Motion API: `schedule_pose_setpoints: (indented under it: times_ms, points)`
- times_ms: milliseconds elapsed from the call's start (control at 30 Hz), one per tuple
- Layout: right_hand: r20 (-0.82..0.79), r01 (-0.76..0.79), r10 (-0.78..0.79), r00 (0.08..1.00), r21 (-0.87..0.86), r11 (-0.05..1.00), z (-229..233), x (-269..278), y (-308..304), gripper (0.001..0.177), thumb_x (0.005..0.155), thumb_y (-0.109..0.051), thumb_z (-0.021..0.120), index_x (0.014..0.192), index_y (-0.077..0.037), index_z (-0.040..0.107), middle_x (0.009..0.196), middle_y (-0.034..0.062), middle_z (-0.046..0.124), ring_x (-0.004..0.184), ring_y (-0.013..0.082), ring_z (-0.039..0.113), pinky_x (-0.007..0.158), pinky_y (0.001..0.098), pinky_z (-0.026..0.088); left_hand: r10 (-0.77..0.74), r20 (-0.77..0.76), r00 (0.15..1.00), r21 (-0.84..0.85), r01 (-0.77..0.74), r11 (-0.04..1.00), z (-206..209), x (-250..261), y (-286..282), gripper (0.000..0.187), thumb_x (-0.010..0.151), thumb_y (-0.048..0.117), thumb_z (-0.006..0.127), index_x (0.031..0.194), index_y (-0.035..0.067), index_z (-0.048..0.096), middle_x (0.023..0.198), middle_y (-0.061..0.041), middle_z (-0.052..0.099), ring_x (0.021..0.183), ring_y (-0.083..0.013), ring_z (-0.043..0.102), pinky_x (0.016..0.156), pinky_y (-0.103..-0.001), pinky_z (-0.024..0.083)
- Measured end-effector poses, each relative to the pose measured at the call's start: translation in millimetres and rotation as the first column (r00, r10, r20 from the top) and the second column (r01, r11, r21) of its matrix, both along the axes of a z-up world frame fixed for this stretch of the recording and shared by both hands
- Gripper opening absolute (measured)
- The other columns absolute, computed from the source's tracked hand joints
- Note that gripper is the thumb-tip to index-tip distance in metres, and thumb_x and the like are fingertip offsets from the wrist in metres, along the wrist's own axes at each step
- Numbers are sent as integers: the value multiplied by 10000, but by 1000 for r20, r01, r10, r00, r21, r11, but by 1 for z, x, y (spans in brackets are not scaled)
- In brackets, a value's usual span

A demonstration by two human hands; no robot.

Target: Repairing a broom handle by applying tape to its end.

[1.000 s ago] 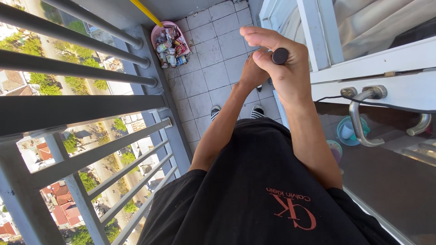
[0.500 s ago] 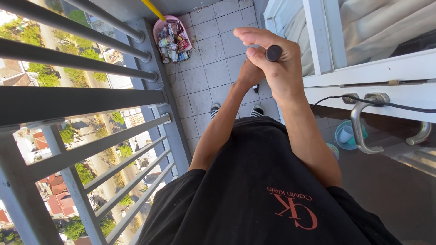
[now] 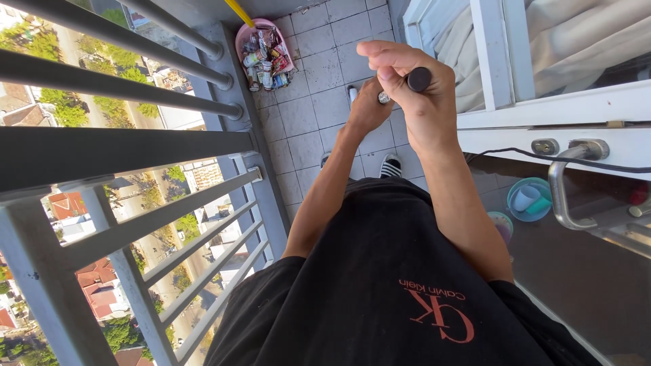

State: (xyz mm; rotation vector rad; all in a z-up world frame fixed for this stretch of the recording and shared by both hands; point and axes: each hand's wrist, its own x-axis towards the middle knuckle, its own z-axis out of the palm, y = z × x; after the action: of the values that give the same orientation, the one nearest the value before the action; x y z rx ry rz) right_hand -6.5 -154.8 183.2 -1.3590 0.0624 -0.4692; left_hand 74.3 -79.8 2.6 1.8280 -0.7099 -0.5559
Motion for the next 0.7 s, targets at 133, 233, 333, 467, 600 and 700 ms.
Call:
schedule_pose_setpoints:
  times_ms: [133, 233, 333, 467, 600, 700]
  points:
    - [-13, 21, -20, 1000, 33, 999, -11, 5, 10, 135, 1076, 15, 622, 1124, -53, 728, 1293, 130, 727, 1071, 143, 670, 931, 267, 525, -9, 65, 998, 67, 5, 998, -10, 8, 16, 275, 839, 30, 623, 1109, 63, 666, 1145, -90, 720, 1085, -356, 668, 865, -470, 530]
    - [22, -14, 13, 1000, 44, 999, -10, 12, 21, 148, 1068, 5, 607, 1138, -64, 717, 1306, 117, 712, 1119, 150, 680, 1015, 308, 559, -4, 16, 1000, 30, 4, 1000, -8, 16, 28, 276, 841, 19, 610, 1107, 69, 664, 1112, -78, 733, 1073, -334, 693, 862, -460, 547]
    - [1, -1, 1, 1000, 35, 999, -9, 16, 32, 139, 1071, 3, 612, 1126, -65, 720, 1304, 122, 716, 1141, 134, 674, 995, 284, 530, 4, 61, 998, 74, -9, 997, -9, 21, 38, 230, 864, 45, 669, 1093, 65, 657, 1119, -91, 711, 1075, -349, 650, 863, -472, 523]
    - [-21, 30, -29, 999, 26, 999, -12, 22, 45, 129, 1060, -2, 626, 1101, -71, 727, 1295, 124, 726, 1016, 100, 648, 906, 262, 509, -22, 112, 994, -14, 23, 1000, -4, 29, 53, 228, 841, 8, 662, 1064, 50, 682, 1156, -100, 704, 1092, -349, 658, 898, -459, 532]
    - [-6, 49, -49, 999, 0, 999, -23, 28, 60, 132, 1068, 15, 634, 1104, -64, 733, 1267, 146, 730, 940, 82, 608, 874, 235, 496, -23, 132, 991, 4, 23, 1000, -4, 38, 71, 227, 816, 4, 677, 1041, 34, 695, 1128, -121, 702, 1083, -368, 652, 915, -459, 524]
    - [36, 18, -19, 999, 15, 1000, -13, 35, 72, 140, 1077, 8, 610, 1126, -70, 715, 1320, 149, 706, 1194, 163, 693, 994, 272, 544, -45, 135, 990, -8, 47, 999, -15, 45, 83, 274, 798, -18, 637, 1056, 49, 703, 1155, -110, 715, 1128, -352, 657, 937, -446, 530]
